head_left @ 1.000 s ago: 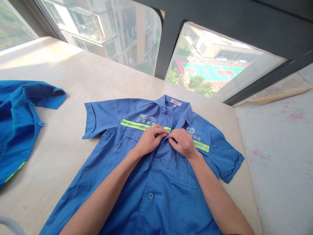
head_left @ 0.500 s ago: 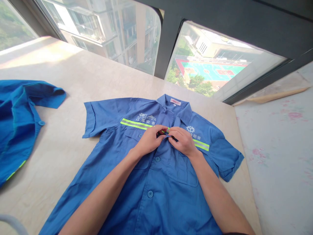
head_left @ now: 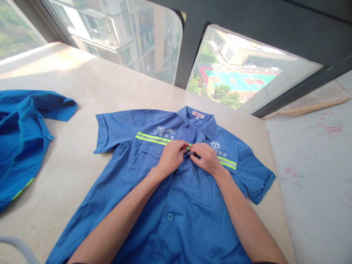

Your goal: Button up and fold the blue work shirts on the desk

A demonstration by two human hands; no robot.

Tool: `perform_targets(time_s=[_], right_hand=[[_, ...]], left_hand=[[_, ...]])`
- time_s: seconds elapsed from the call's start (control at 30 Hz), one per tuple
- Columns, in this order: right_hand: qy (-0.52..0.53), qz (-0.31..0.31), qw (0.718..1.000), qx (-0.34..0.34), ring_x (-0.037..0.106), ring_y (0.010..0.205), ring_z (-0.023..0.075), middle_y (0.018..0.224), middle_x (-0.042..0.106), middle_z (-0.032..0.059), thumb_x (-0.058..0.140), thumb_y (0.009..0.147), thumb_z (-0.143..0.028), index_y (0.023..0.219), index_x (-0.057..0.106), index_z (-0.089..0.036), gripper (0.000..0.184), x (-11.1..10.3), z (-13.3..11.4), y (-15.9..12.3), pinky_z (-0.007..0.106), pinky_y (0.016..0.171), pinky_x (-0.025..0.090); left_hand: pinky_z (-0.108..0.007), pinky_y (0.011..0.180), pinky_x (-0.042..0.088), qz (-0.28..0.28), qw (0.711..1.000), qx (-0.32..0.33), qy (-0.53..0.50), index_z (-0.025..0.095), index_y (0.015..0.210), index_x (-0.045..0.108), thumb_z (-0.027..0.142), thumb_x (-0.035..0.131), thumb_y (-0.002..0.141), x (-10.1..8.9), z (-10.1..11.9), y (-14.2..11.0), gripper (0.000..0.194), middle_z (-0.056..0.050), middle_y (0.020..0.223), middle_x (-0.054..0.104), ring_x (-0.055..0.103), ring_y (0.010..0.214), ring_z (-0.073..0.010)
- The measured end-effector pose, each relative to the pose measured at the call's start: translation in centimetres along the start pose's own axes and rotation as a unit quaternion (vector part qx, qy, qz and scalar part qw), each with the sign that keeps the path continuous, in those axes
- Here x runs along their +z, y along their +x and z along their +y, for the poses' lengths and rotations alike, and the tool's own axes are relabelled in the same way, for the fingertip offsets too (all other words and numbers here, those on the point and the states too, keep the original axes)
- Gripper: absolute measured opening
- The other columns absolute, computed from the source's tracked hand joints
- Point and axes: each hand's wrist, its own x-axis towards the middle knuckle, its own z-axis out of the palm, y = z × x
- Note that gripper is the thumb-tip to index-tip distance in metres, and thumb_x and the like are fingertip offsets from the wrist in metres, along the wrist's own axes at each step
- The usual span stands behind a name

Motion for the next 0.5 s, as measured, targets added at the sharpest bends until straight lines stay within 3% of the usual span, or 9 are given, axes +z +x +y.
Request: perform_targets(time_s=[0.23,0.5], right_hand=[[-0.021,-0.003,1.000,-0.018,0.059,0.080,0.0200,0.086,0.066,0.0062,0.056,0.087,-0.010,0.084,0.054,-0.020,0.010,-0.03,-0.06,0.23,0.034,0.071,0.043],[-0.019,-0.008,1.000,-0.019,0.058,0.080,0.0197,0.087,0.066,0.0070,0.054,0.093,-0.014,0.086,0.057,-0.018,0.008,-0.25,0.04,0.35,0.035,0.073,0.043]], left_hand=[[-0.028,0.075,0.047,0.019,1.000,-0.010,-0.007,0.018,0.098,0.069,0.007,0.061,0.085,-0.11,0.43,-0.23,0.019,-0.001,0.091,0.072,0.065,0.083,-0.0171],[-0.028,0.078,0.050,0.026,0.998,-0.005,-0.052,0.018,0.096,0.070,0.007,0.062,0.083,-0.43,0.61,-0.13,0.020,-0.001,0.091,0.073,0.067,0.083,-0.0162]])
